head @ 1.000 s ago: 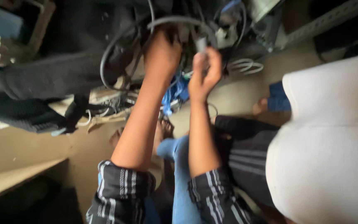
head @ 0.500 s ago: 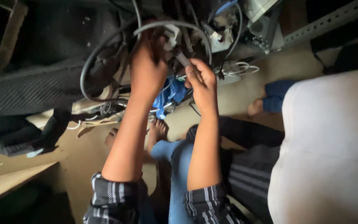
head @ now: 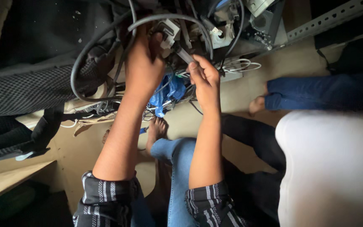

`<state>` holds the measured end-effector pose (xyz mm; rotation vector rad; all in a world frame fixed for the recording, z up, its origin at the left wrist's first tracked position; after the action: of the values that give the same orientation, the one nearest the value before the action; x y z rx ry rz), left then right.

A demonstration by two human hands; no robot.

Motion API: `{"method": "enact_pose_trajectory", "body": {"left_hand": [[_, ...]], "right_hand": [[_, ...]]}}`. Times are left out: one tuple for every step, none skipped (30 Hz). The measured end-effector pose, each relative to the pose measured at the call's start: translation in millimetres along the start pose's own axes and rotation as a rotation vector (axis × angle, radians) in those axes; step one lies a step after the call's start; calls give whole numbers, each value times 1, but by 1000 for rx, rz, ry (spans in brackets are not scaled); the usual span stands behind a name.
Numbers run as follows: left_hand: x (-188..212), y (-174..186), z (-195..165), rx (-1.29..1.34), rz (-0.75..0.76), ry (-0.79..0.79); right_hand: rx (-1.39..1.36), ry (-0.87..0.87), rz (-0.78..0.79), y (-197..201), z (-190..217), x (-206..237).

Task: The person sits at a cluttered repair bench and works on a printer and its toner cartridge. They first handle a cable and connector near a power strip, then use a screwdriver to unscrew and manipulate parts of the opened printer and cartridge assembly on the bench.

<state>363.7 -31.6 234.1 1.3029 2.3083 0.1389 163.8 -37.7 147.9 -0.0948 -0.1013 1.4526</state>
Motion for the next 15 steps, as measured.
{"method": "enact_pose_trajectory", "body": {"left_hand": [[1,0,1,1,3,10],[1,-1,1,2,6,18],[0,-1,0,23,5,-2],[0,0,-1,44,4,-20],[0,0,-2,65,4,-38],[0,1,-2,83,-1,-43],[0,0,-2,103,-4,-48],[1,0,-3,123,-7,-53],[2,-1,-2,118,3,-45],[1,-1,-1,112,11,-38],[2,-1,1,103,19,-27],[3,0,1,113,19,-23],[3,0,2,122,19,-18],[3,0,2,132,17,-15],[2,0,3,106,14,-24]], "right_hand": [[7,-4,1,0,0,1],[14,-4,2,0,0,1],[20,-5,3,0,0,1],[19,-10,7,1,1,1],[17,-14,12,1,1,2],[16,-19,16,1,2,3],[24,-22,13,2,2,4],[34,-25,10,4,3,5],[43,-26,8,4,3,5],[28,-25,14,4,3,5],[14,-28,23,3,3,5],[1,-34,33,1,2,6],[13,-32,21,1,1,6],[24,-28,9,1,0,4],[35,-24,-2,1,0,4]]}}
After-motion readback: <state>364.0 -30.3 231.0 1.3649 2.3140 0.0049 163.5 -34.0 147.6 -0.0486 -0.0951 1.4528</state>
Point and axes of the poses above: each hand's wrist, its own x-axis away from the middle knuckle, its own y-axis out of the back of the hand, z = x × y, the point moved 6 cm from there along -x, towards the middle knuckle, and after that the axes turned 11 degrees about -z, right-handed, at the moved point
